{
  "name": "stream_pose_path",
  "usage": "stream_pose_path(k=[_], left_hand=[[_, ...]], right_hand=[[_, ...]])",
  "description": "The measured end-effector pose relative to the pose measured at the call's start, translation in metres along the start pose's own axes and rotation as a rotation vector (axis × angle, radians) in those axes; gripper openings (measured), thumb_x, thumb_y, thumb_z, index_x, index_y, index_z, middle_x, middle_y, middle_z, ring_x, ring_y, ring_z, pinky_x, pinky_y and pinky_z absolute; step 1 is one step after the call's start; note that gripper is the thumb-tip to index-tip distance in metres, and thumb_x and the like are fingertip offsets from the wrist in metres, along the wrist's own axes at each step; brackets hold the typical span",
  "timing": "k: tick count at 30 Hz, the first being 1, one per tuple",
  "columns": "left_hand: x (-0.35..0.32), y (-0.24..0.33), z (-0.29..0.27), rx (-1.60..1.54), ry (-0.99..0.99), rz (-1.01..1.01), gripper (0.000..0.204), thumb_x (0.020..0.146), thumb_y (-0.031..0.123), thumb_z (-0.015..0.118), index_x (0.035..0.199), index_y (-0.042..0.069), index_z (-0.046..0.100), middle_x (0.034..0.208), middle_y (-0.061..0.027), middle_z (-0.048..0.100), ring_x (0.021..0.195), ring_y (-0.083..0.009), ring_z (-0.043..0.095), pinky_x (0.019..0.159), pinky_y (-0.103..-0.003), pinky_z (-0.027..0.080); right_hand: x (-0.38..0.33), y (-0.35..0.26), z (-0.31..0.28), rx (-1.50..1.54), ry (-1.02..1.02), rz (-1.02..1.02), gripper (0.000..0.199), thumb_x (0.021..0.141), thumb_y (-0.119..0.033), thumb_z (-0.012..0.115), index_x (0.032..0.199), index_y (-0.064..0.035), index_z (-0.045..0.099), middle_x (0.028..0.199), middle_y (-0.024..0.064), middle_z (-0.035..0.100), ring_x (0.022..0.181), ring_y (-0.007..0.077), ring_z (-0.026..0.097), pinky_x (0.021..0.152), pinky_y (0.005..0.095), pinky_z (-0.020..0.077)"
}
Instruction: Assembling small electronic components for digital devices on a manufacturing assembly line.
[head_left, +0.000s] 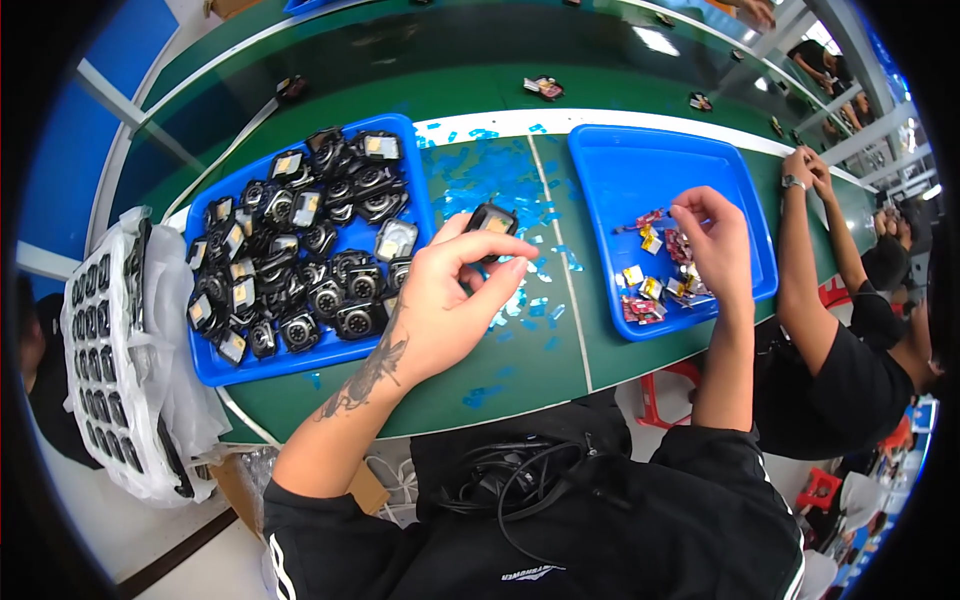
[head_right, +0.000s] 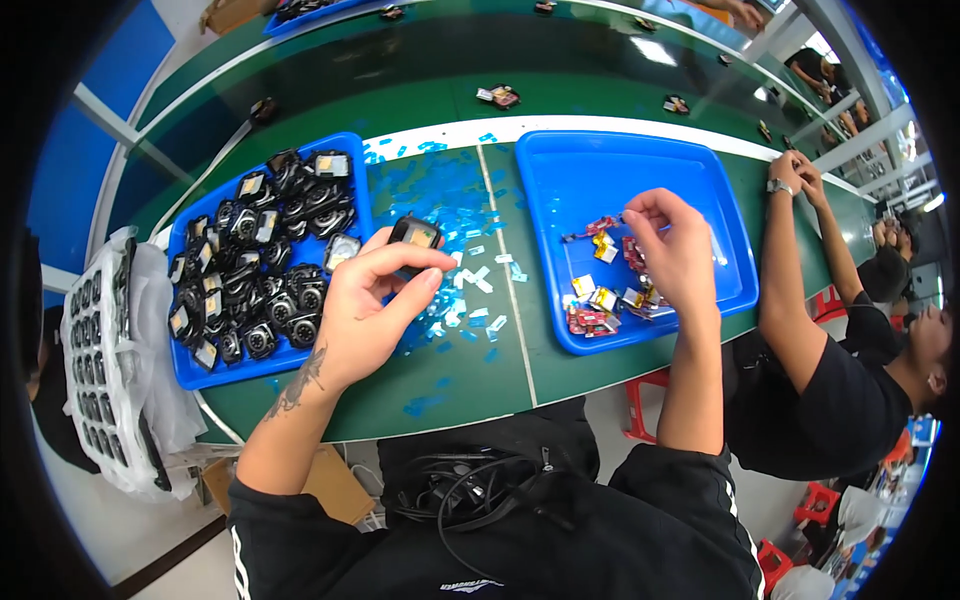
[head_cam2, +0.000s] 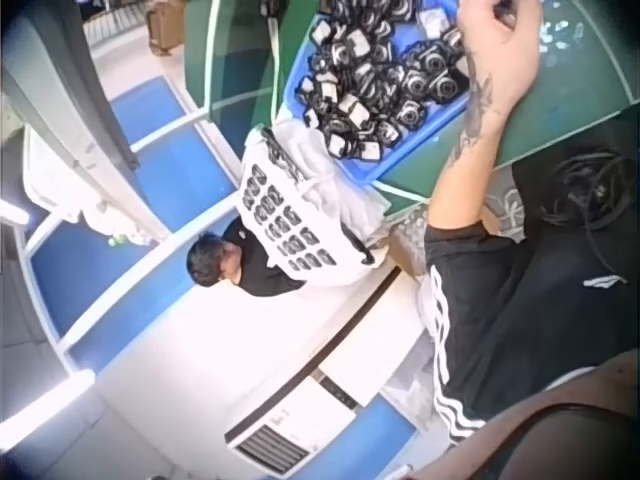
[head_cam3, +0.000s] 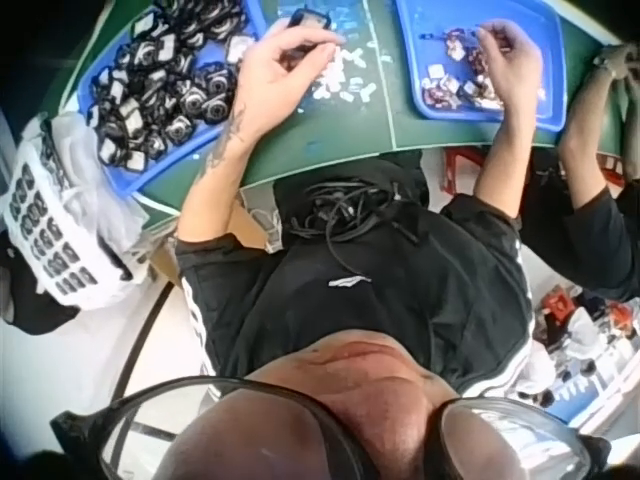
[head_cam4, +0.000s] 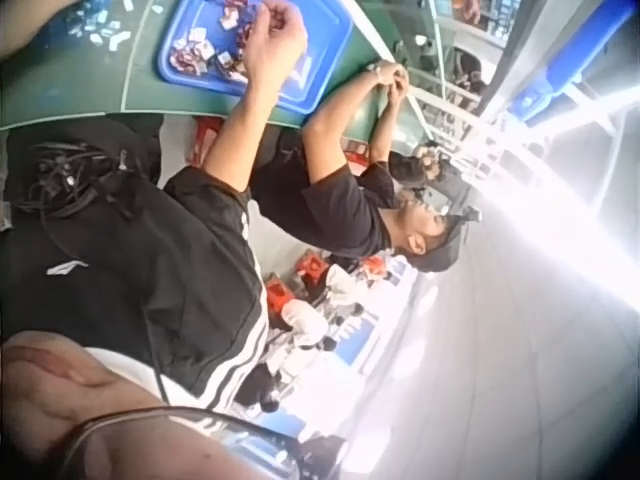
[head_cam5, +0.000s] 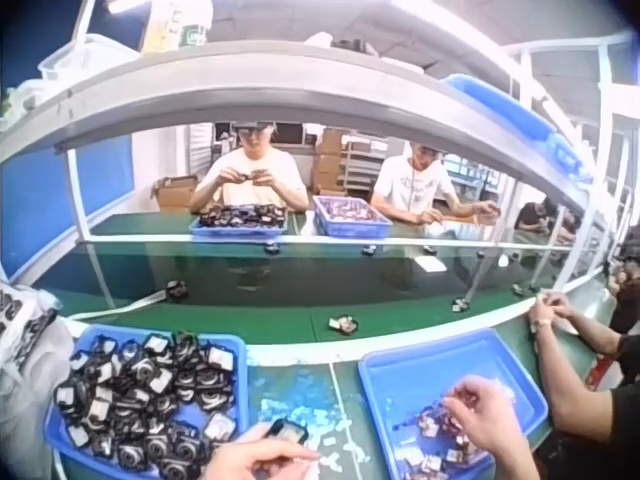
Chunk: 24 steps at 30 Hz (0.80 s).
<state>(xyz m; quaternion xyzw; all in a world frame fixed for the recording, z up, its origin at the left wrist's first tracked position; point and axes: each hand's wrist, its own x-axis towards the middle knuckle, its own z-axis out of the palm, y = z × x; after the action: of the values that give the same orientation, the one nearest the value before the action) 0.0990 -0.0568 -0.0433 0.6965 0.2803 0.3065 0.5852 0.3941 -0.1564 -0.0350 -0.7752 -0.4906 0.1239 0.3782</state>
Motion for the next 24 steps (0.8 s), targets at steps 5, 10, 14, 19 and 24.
stream_pose_path(k=[5,10,14,19,24], left_hand=[[0.002,0.0,0.003,0.034,-0.013,0.052,0.016,0.087,0.009,0.066,0.101,0.007,0.072,0.099,-0.0062,0.057,0.073,-0.007,0.052,0.062,-0.02,0.043],[0.002,-0.001,0.003,0.055,-0.017,0.068,0.016,0.086,0.009,0.067,0.101,0.007,0.072,0.098,-0.0064,0.057,0.074,-0.0093,0.053,0.063,-0.022,0.044],[0.001,-0.002,0.003,0.093,-0.022,0.056,0.017,0.086,0.009,0.067,0.102,0.008,0.072,0.097,-0.0061,0.056,0.075,-0.0107,0.053,0.064,-0.023,0.045],[0.002,-0.004,0.004,0.062,-0.022,0.04,0.018,0.088,0.009,0.064,0.104,0.007,0.071,0.098,-0.0063,0.055,0.076,-0.01,0.053,0.065,-0.022,0.045],[0.001,-0.004,0.003,0.055,-0.026,0.029,0.018,0.088,0.009,0.064,0.104,0.007,0.071,0.099,-0.0064,0.055,0.077,-0.0095,0.053,0.065,-0.022,0.045]], right_hand=[[-0.005,0.012,-0.008,0.423,-0.056,0.098,0.007,0.09,-0.005,0.064,0.094,0.0006,0.065,0.083,-0.0013,0.063,0.073,0.0037,0.055,0.064,0.019,0.0436],[-0.001,0.018,-0.014,0.465,0.072,0.037,0.008,0.09,-0.004,0.064,0.096,0.0,0.065,0.086,0.0005,0.064,0.075,0.0057,0.057,0.064,0.0223,0.0462],[-0.008,0.018,-0.003,-0.216,0.166,-0.106,0.015,0.085,-0.004,0.067,0.1,-0.003,0.066,0.085,0.0074,0.066,0.071,0.0126,0.059,0.064,0.0271,0.0486],[-0.014,0.01,0.002,-0.234,0.045,-0.058,0.027,0.08,-0.017,0.076,0.099,-0.0018,0.065,0.087,0.0112,0.064,0.074,0.0224,0.062,0.067,0.0329,0.0511],[-0.009,-0.001,0.016,-0.36,-0.037,-0.165,0.03,0.075,-0.019,0.078,0.095,-0.0019,0.065,0.088,0.0132,0.063,0.085,0.0305,0.062,0.076,0.0385,0.0504]])
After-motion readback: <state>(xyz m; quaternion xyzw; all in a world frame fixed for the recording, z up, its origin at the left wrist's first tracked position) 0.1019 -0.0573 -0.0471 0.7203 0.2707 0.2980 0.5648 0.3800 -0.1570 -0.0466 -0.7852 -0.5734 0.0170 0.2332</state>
